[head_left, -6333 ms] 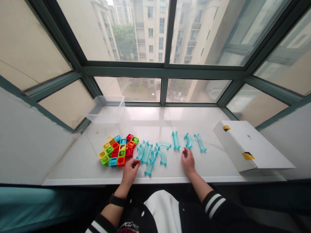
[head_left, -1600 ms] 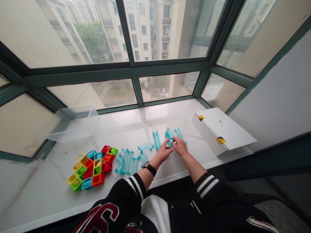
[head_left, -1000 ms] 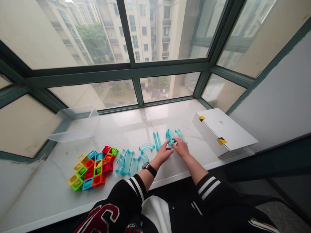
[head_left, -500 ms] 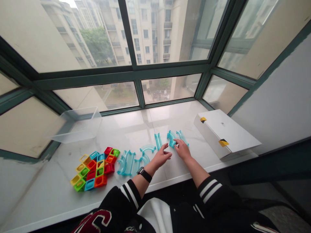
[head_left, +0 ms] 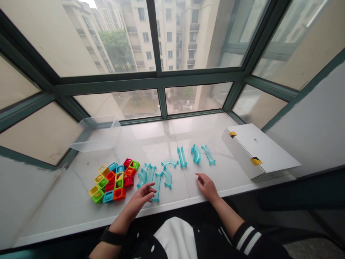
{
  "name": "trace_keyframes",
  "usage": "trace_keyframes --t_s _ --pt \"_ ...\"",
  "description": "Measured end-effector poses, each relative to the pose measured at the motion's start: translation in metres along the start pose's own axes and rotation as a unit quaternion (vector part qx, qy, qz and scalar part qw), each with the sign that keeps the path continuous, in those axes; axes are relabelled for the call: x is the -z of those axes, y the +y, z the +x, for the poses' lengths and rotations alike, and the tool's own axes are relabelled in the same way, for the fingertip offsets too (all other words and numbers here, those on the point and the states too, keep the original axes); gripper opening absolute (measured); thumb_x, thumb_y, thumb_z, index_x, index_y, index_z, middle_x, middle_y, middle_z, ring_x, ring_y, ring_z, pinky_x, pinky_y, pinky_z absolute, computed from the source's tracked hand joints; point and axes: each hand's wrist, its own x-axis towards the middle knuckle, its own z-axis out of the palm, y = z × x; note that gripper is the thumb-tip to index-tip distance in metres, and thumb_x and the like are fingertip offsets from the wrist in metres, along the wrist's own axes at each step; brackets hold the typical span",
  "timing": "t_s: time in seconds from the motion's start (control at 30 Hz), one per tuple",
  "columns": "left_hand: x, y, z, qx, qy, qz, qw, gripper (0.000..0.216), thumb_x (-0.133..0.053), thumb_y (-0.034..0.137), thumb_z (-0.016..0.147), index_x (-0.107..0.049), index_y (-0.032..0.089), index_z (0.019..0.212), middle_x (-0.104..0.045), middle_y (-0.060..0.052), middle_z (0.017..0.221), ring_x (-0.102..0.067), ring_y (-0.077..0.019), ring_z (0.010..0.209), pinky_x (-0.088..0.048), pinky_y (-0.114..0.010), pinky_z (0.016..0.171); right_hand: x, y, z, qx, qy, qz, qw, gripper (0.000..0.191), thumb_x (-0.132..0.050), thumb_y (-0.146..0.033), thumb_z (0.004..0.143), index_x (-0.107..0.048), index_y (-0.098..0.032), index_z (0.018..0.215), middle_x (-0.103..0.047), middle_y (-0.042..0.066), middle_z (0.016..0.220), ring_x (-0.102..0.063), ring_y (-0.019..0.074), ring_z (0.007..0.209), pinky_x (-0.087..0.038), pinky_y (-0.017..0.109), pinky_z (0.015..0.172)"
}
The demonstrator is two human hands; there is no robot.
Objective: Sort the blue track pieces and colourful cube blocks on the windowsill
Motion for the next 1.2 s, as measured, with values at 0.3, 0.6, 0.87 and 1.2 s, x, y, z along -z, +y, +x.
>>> trace_keyframes --t_s 0.3,0.6,0.87,1.2 --pt "0.022 -0.044 -0.024 0.025 0.141 -0.04 0.989 0.075 -0.092 0.061 0.054 -0.072 0.017 0.111 -0.063 0.004 0.068 -0.058 -0.0138 0.062 -0.049 -0.027 0.064 -0.022 -0.02 -0.004 0.019 -0.03 -0.054 0.998 0.032 -0.052 -0.026 0.094 -0.072 -0.024 0.119 -0.076 0.006 0.096 -0.07 0.0236 0.084 -0.053 0.043 0.089" --pt "0.013 -0.053 -0.016 -0.047 0.112 0.221 0.968 0.051 -0.066 0.059 0.081 -0.071 0.019 0.111 -0.07 -0.007 0.093 -0.065 -0.0226 0.081 -0.053 -0.037 0.079 -0.057 -0.053 -0.017 0.086 -0.066 -0.064 0.992 0.029 -0.053 -0.019 0.095 -0.073 -0.024 0.116 -0.075 0.005 0.093 -0.069 0.0233 0.091 -0.046 0.038 0.086" --pt "-0.005 -0.05 -0.013 -0.061 0.073 0.38 0.92 0.029 -0.059 0.04 0.092 -0.069 0.021 0.112 -0.067 -0.007 0.102 -0.066 -0.0239 0.092 -0.047 -0.034 0.082 -0.058 -0.052 -0.017 0.088 -0.049 -0.078 0.992 0.027 -0.053 -0.019 0.096 -0.071 -0.023 0.115 -0.074 0.005 0.092 -0.068 0.023 0.088 -0.044 0.037 0.085" --pt "-0.009 -0.049 -0.014 -0.078 0.067 0.368 0.924 0.013 -0.053 0.032 0.094 -0.062 0.023 0.092 -0.067 -0.005 0.095 -0.063 -0.0229 0.089 -0.043 -0.032 0.081 -0.058 -0.053 -0.018 0.098 -0.042 -0.089 0.99 0.026 -0.054 -0.018 0.096 -0.073 -0.023 0.112 -0.073 0.005 0.09 -0.069 0.0226 0.088 -0.045 0.036 0.083"
